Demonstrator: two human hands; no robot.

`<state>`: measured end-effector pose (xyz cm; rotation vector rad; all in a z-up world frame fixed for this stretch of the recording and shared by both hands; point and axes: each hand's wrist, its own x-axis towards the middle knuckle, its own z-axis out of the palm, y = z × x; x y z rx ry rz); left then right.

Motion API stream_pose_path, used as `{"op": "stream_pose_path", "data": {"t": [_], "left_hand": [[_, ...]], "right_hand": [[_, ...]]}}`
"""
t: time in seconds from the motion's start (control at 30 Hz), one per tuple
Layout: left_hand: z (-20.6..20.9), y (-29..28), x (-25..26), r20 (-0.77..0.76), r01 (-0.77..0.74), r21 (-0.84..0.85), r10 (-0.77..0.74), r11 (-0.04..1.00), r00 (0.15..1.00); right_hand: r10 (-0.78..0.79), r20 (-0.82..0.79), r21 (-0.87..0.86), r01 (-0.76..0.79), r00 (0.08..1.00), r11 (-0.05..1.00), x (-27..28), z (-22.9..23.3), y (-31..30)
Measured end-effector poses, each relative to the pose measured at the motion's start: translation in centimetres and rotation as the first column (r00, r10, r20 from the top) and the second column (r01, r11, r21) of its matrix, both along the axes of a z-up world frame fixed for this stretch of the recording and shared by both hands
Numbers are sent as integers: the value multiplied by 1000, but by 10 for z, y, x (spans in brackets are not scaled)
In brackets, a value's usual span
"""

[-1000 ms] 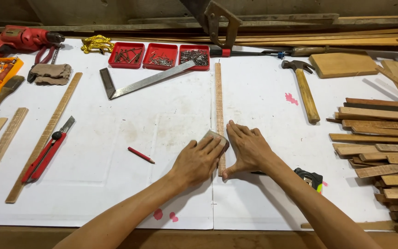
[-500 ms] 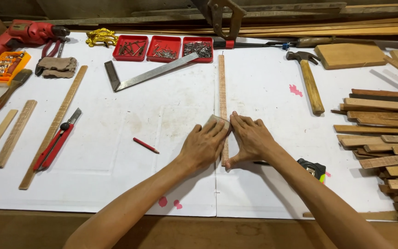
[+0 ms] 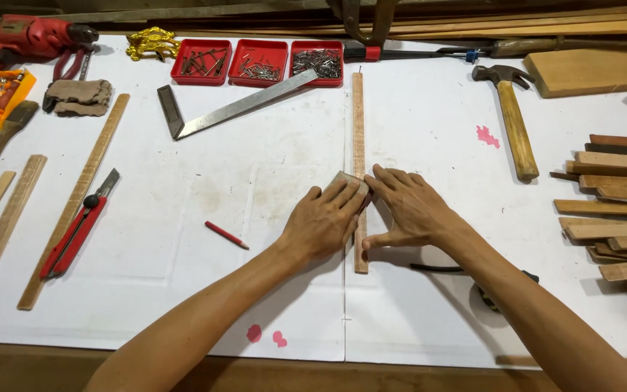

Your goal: Sand small wooden strips and mark them with a pencil using a try square at a workbench.

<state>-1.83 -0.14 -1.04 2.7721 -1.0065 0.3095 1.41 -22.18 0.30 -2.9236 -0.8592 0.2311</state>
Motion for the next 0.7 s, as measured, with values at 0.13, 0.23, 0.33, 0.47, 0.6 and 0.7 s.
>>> {"op": "stream_pose_path", "data": {"t": [0.13, 0.23, 0.33, 0.47, 0.6, 0.7], "left_hand": [[14, -3, 42, -1, -16, -15, 16, 1000, 1000], [14, -6, 74, -26, -27, -9, 27, 1000, 999], [16, -9, 99, -36, -42, 5, 42, 999, 998], [11, -11, 115, -111, -78, -90, 68, 993, 991], [7, -9, 113, -44, -58, -130, 52, 990, 998], [1, -10, 107, -5, -55, -136, 54, 989, 999]], "right_hand": [[13, 35, -20, -13, 999, 1000, 33, -6, -4], [-6, 34, -22, 7, 999, 1000, 62, -10, -6], [-16, 41, -30, 17, 999, 999, 83, -11, -5], [-71, -22, -79, 69, 997, 995, 92, -9, 1], [-125, -49, -46, 123, 991, 991, 87, -10, 4], [-172, -7, -38, 172, 985, 984, 75, -6, 6]]}}
